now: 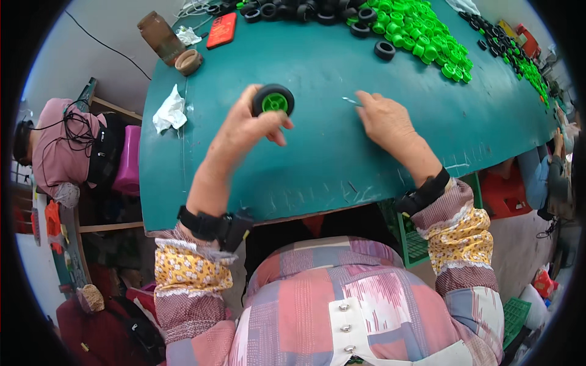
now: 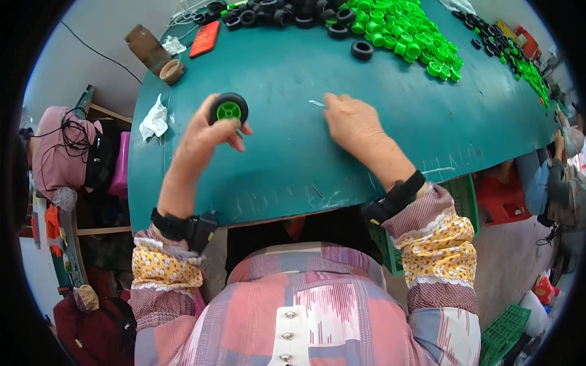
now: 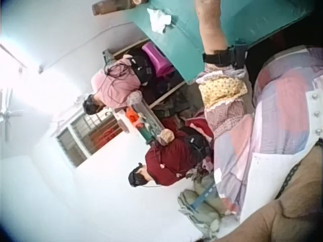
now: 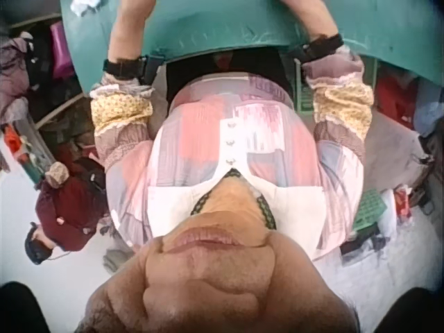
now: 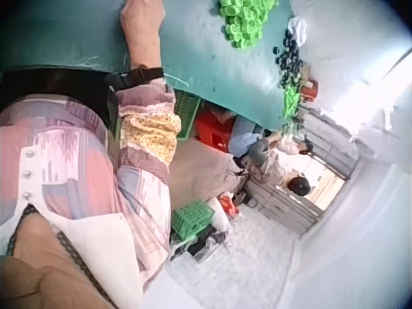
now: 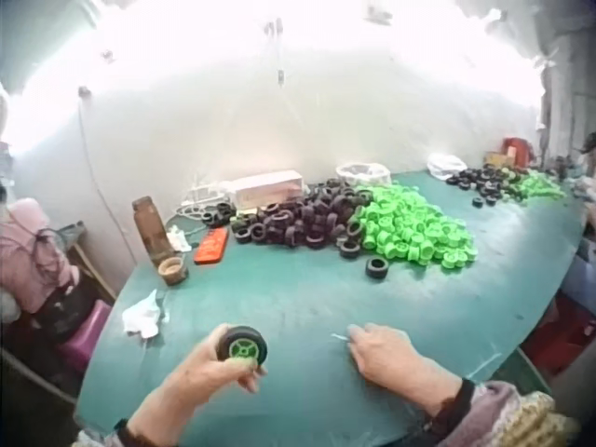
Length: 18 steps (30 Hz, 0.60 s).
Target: Assemble small green plastic hubs into black rubber tires using hands and a screwdriver.
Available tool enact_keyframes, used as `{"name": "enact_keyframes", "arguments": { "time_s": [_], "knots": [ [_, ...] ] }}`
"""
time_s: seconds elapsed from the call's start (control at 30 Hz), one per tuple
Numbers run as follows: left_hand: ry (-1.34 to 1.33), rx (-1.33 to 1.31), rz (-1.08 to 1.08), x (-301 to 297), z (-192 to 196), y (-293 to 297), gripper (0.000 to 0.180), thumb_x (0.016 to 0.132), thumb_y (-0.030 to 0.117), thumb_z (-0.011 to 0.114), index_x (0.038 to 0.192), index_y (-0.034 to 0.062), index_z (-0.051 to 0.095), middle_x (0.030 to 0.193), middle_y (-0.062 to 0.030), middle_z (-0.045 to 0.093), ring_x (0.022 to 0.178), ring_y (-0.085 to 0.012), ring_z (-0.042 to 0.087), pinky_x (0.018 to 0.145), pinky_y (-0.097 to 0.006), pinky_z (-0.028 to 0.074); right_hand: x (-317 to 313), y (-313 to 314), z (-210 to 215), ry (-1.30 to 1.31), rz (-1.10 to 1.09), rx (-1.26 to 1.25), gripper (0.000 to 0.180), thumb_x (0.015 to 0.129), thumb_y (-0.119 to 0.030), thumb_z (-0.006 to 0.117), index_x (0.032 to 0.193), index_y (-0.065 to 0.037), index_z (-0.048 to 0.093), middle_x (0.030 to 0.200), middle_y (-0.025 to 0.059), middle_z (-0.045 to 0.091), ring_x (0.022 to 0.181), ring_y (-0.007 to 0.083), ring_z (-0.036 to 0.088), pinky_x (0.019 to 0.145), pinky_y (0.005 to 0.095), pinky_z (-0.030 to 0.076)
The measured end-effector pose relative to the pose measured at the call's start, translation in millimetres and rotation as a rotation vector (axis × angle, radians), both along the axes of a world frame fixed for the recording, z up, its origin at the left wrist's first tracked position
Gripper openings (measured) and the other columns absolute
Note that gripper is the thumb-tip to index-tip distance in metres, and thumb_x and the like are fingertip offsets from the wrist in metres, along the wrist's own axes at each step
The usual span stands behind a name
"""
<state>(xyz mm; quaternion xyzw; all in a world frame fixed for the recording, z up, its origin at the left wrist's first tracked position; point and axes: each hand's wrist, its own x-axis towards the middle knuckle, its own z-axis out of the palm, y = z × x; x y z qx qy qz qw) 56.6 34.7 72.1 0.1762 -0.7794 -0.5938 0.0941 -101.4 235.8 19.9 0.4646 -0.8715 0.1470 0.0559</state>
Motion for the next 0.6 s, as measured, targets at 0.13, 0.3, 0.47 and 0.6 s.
{"name": "enact_keyframes", "arguments": {
  "time_s": [0.13, 0.3, 0.47, 0.6],
  "knots": [
    [0.147, 0.439, -0.067, 2, -12, 11, 0.028, 0.076, 0.014, 0.061, 0.099, 0.0013, 0.050, 0.077, -0.0072, 0.058, 0.062, -0.0125, 0.056, 0.058, -0.024, 0.045, -34, 9, -8, 0.171, -0.041, 0.075, 0.016, 0.078, -0.018, 0.056, 0.085, -0.004, 0.053, 0.087, 0.0129, 0.051, 0.082, 0.0293, 0.051, 0.069, 0.0389, 0.046],
    [0.161, 0.585, 0.014, -2, -15, 24, 0.036, 0.077, 0.013, 0.062, 0.107, -0.0007, 0.048, 0.076, -0.0059, 0.056, 0.062, -0.0114, 0.055, 0.056, -0.022, 0.045, -4, -10, 8, -0.262, 0.105, -0.394, 0.025, 0.083, -0.022, 0.050, 0.098, -0.002, 0.055, 0.081, 0.0132, 0.058, 0.075, 0.0246, 0.057, 0.064, 0.0343, 0.046],
    [0.215, 0.540, -0.057, -10, -14, 37, 0.033, 0.087, 0.021, 0.049, 0.110, -0.0022, 0.046, 0.079, -0.0083, 0.056, 0.063, -0.0126, 0.056, 0.056, -0.022, 0.046, 39, -36, 32, -1.149, 0.276, -0.542, 0.033, 0.090, -0.031, 0.042, 0.092, -0.001, 0.056, 0.068, 0.0036, 0.057, 0.058, 0.0099, 0.053, 0.048, 0.0229, 0.042],
    [0.224, 0.641, -0.089, -13, -19, 34, 0.039, 0.092, 0.031, 0.037, 0.109, -0.0029, 0.047, 0.082, -0.0099, 0.056, 0.064, -0.0140, 0.057, 0.057, -0.023, 0.047, 34, -34, 20, -1.378, 0.188, -0.592, 0.032, 0.090, -0.031, 0.042, 0.086, -0.003, 0.055, 0.065, 0.0035, 0.056, 0.054, 0.0095, 0.052, 0.046, 0.0213, 0.041]
  ]
}}
